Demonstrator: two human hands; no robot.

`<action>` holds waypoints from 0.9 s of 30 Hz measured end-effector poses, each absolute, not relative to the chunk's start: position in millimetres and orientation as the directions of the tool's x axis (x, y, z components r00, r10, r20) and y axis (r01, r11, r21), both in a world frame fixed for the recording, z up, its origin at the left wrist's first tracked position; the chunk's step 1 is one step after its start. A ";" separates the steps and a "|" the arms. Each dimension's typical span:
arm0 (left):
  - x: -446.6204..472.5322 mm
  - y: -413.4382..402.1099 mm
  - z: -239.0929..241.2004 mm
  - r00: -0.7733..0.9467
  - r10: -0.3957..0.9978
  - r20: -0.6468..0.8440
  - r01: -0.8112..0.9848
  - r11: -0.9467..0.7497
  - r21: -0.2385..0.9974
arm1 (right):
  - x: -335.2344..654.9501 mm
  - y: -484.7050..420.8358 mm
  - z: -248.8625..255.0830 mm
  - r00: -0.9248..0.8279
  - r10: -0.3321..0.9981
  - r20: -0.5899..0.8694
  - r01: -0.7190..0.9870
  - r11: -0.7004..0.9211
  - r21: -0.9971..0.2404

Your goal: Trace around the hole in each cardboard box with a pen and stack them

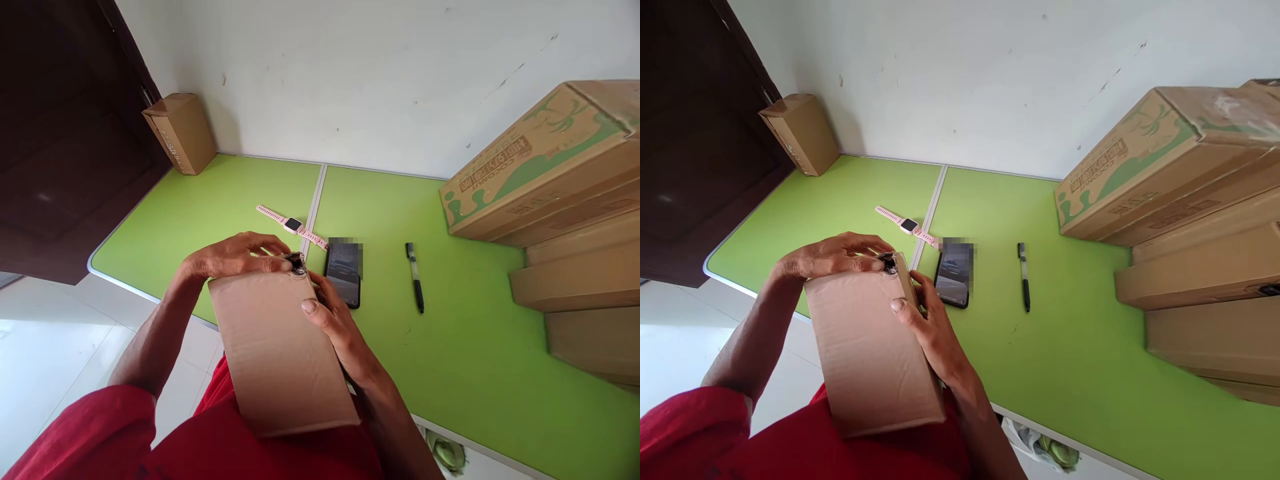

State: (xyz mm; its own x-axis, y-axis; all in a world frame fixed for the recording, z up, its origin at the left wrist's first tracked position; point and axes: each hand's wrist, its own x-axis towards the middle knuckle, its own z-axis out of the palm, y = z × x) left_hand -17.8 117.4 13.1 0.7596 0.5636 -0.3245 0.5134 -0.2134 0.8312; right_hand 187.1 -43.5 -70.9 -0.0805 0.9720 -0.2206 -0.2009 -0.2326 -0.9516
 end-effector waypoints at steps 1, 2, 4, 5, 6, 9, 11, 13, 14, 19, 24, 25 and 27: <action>-16.2 116.8 12.2 0.770 0.549 -0.325 0.513 -0.231 0.826 | 186.7 -48.5 -72.6 -0.073 0.970 -0.230 -0.204 -0.240 -0.949; -13.8 115.4 11.0 0.782 0.536 -0.319 0.506 -0.247 0.826 | 187.7 -53.5 -72.9 -0.067 0.968 -0.240 -0.199 -0.249 -0.948; -6.4 111.3 9.8 0.806 0.510 -0.299 0.482 -0.274 0.832 | 192.2 -60.5 -69.4 -0.058 0.967 -0.249 -0.166 -0.255 -0.953; -1.9 108.8 10.6 0.818 0.497 -0.290 0.472 -0.289 0.833 | 195.1 -61.7 -66.0 -0.051 0.969 -0.241 -0.151 -0.246 -0.957; 2.9 106.0 12.5 0.825 0.486 -0.289 0.471 -0.308 0.827 | 198.1 -61.3 -61.7 -0.038 0.974 -0.223 -0.139 -0.226 -0.964; 15.1 96.5 23.7 0.828 0.476 -0.298 0.502 -0.392 0.771 | 205.8 -52.9 -44.3 0.048 0.987 -0.153 -0.073 -0.149 -0.986; 19.8 90.5 31.5 0.833 0.470 -0.292 0.509 -0.443 0.738 | 209.6 -46.6 -29.5 0.105 0.988 -0.117 0.036 -0.121 -0.992; 22.1 86.5 36.6 0.843 0.456 -0.287 0.502 -0.473 0.724 | 212.4 -43.2 -13.7 0.133 0.987 -0.087 0.171 -0.109 -0.979; 22.9 85.4 38.0 0.845 0.447 -0.294 0.504 -0.478 0.719 | 213.2 -42.9 -6.2 0.144 0.987 -0.064 0.241 -0.098 -0.966; 29.1 85.3 39.2 0.853 0.407 -0.328 0.508 -0.499 0.702 | 210.8 -49.3 16.1 0.188 0.972 0.145 0.662 -0.016 -0.750; 32.5 87.6 39.8 0.882 0.363 -0.301 0.465 -0.560 0.686 | 204.3 -56.0 17.5 0.131 0.946 0.296 0.791 0.080 -0.606; 31.3 88.7 38.8 0.889 0.355 -0.289 0.450 -0.566 0.690 | 202.9 -56.7 17.3 0.112 0.950 0.293 0.764 0.106 -0.637; 26.9 91.8 34.7 0.883 0.379 -0.276 0.454 -0.545 0.704 | 199.5 -57.3 16.3 0.080 0.955 0.285 0.698 0.151 -0.700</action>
